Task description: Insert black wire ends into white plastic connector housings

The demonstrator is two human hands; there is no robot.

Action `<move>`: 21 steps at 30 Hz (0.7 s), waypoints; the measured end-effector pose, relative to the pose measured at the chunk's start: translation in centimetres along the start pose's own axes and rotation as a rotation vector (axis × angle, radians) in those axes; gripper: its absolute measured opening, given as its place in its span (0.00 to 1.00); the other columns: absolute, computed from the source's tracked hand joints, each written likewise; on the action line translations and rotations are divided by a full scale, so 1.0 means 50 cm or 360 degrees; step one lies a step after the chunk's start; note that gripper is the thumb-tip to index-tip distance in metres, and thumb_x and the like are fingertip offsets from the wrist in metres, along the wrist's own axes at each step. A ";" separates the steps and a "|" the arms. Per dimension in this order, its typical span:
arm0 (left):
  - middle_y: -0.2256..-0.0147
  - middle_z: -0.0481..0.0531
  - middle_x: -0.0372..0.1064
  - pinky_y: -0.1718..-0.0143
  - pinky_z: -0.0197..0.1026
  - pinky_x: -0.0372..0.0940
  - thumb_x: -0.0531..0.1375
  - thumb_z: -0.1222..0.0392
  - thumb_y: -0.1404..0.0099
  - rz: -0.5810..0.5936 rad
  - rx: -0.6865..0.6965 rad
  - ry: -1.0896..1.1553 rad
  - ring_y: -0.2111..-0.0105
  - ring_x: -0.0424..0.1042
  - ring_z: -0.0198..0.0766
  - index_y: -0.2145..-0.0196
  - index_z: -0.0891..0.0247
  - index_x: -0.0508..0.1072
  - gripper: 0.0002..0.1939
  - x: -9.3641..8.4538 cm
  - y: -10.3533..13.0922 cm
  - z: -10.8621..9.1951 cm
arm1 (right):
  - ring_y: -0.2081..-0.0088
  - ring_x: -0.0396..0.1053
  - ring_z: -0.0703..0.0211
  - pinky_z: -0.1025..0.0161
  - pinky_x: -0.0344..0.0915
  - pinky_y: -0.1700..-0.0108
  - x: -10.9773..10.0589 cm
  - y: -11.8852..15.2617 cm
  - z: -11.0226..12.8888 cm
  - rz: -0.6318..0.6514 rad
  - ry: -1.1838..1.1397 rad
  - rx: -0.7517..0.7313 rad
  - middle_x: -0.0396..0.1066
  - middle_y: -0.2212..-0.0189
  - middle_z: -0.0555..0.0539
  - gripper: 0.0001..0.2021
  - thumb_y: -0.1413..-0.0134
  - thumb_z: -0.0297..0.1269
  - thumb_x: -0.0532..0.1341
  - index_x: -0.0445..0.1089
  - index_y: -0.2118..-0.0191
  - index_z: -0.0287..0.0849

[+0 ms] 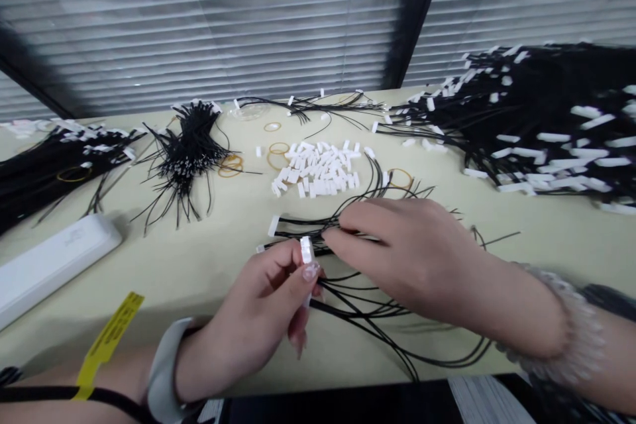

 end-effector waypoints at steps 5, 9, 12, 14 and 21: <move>0.88 0.39 0.54 0.88 0.25 0.53 0.52 0.51 0.37 0.0061 -0.0015 -0.0152 0.89 0.54 0.23 0.76 0.63 0.60 0.15 0.006 0.003 0.001 | 0.77 0.51 0.65 0.64 0.39 0.78 0.000 -0.007 0.011 -0.0019 0.0008 -0.0057 0.58 0.77 0.53 0.10 0.44 0.30 0.49 0.64 0.71 0.43; 0.86 0.39 0.55 0.88 0.25 0.53 0.53 0.51 0.37 0.0065 0.0013 -0.0023 0.89 0.55 0.23 0.75 0.64 0.61 0.15 0.007 0.003 0.000 | 0.72 0.57 0.64 0.65 0.49 0.74 -0.013 -0.009 -0.003 -0.0131 -0.0129 0.0016 0.63 0.73 0.51 0.10 0.44 0.29 0.50 0.67 0.70 0.42; 0.78 0.42 0.59 0.87 0.26 0.56 0.56 0.52 0.39 -0.0006 0.0052 0.0176 0.87 0.60 0.23 0.74 0.64 0.62 0.13 -0.001 0.000 -0.003 | 0.67 0.59 0.63 0.65 0.56 0.67 -0.062 0.002 -0.026 -0.0384 -0.0402 0.0156 0.65 0.71 0.48 0.06 0.48 0.26 0.55 0.68 0.72 0.39; 0.75 0.43 0.60 0.86 0.27 0.57 0.56 0.52 0.39 -0.0031 0.0076 0.0243 0.85 0.61 0.22 0.73 0.64 0.63 0.12 -0.003 -0.002 -0.005 | 0.71 0.58 0.66 0.67 0.55 0.69 -0.073 0.007 -0.030 -0.0330 -0.0623 0.0191 0.63 0.75 0.50 0.07 0.48 0.28 0.56 0.67 0.75 0.39; 0.76 0.43 0.59 0.84 0.28 0.60 0.57 0.53 0.39 -0.0054 0.0114 0.0263 0.84 0.62 0.24 0.73 0.64 0.63 0.12 -0.008 -0.003 -0.003 | 0.76 0.57 0.66 0.65 0.47 0.74 0.012 0.014 0.005 0.0379 -0.0747 0.0257 0.62 0.79 0.54 0.11 0.46 0.38 0.56 0.62 0.77 0.41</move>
Point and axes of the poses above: each hand's wrist, its own y-axis away from the middle knuckle, its own x-axis out of the palm, z = x × y, the point moved 9 cm from there along -y, towards the middle knuckle
